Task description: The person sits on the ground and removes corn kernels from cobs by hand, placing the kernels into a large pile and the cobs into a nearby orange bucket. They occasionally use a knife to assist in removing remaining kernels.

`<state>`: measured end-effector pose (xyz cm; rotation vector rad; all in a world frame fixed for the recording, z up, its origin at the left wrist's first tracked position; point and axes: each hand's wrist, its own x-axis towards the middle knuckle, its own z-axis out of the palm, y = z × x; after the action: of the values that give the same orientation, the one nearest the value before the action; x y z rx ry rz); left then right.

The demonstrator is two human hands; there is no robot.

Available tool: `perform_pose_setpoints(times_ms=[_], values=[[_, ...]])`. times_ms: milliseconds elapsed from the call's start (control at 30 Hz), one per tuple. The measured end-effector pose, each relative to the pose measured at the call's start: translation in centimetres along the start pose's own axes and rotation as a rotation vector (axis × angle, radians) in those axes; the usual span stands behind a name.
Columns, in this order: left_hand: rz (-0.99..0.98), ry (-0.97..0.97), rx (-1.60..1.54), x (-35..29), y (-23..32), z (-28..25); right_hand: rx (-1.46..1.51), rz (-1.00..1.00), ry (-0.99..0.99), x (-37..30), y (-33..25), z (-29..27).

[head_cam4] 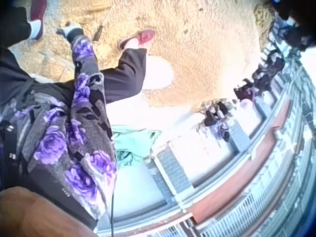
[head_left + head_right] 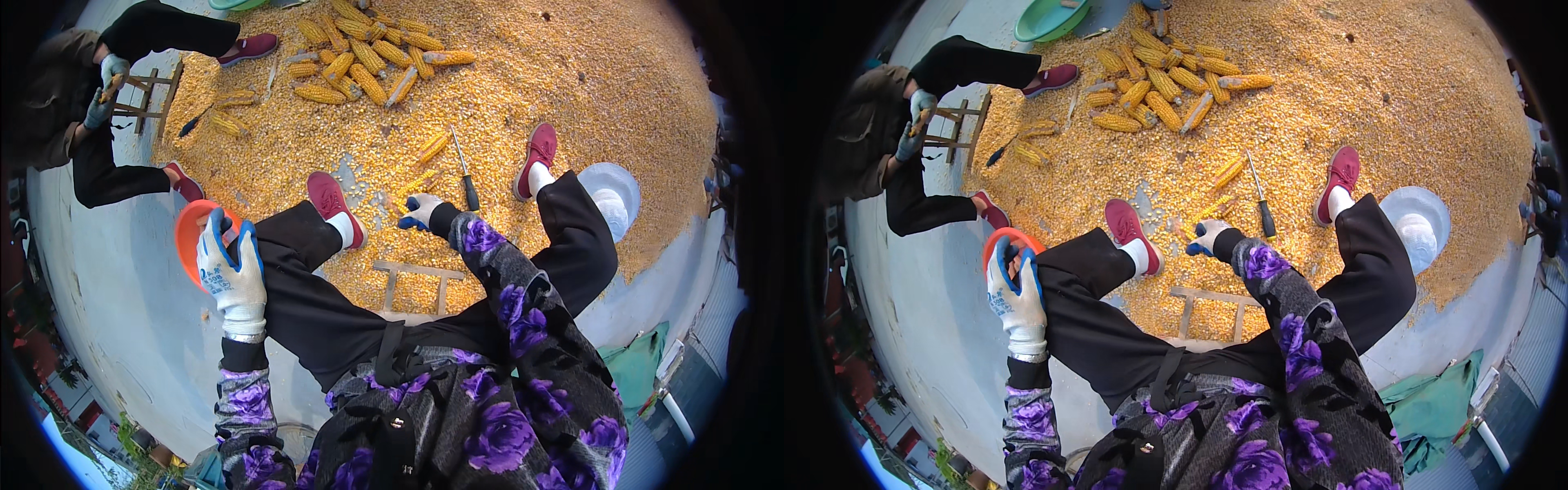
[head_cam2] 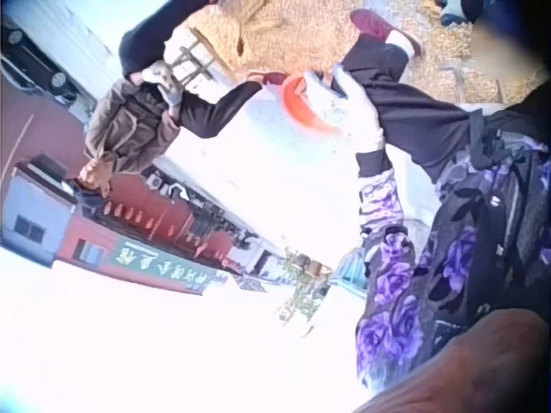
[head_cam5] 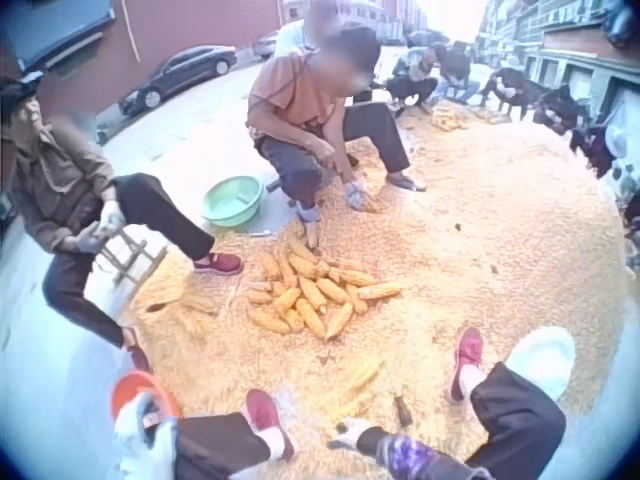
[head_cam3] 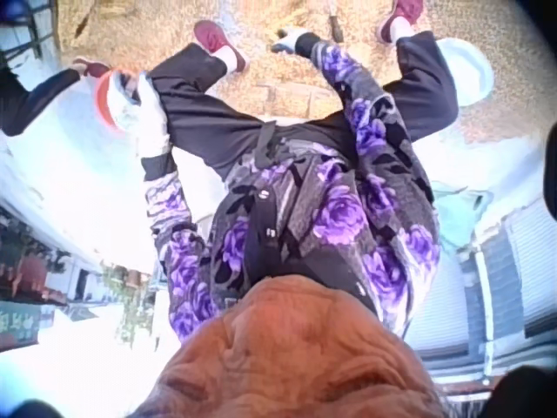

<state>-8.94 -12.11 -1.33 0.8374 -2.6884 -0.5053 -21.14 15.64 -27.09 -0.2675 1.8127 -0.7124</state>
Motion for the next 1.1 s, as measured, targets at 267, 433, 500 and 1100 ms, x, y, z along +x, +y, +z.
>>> perform_pose_setpoints(times_ms=[267,433,500,1100], values=[[0.299,-0.336,-0.416,-5.4,3.9,-2.0,-0.018,-0.457,0.224,-20.1,-12.6,1.4],[-0.194,-0.977,-0.909,-8.9,6.3,-2.1,-0.057,-0.562,0.356,-26.0,-11.9,4.9],[-0.271,-0.967,-1.019,-10.1,5.8,-1.6,0.057,-0.556,0.366,-26.9,-11.4,5.8],[-0.183,-0.479,-1.029,-15.5,8.8,1.4,0.828,-0.485,0.556,-24.3,-8.4,9.6]])
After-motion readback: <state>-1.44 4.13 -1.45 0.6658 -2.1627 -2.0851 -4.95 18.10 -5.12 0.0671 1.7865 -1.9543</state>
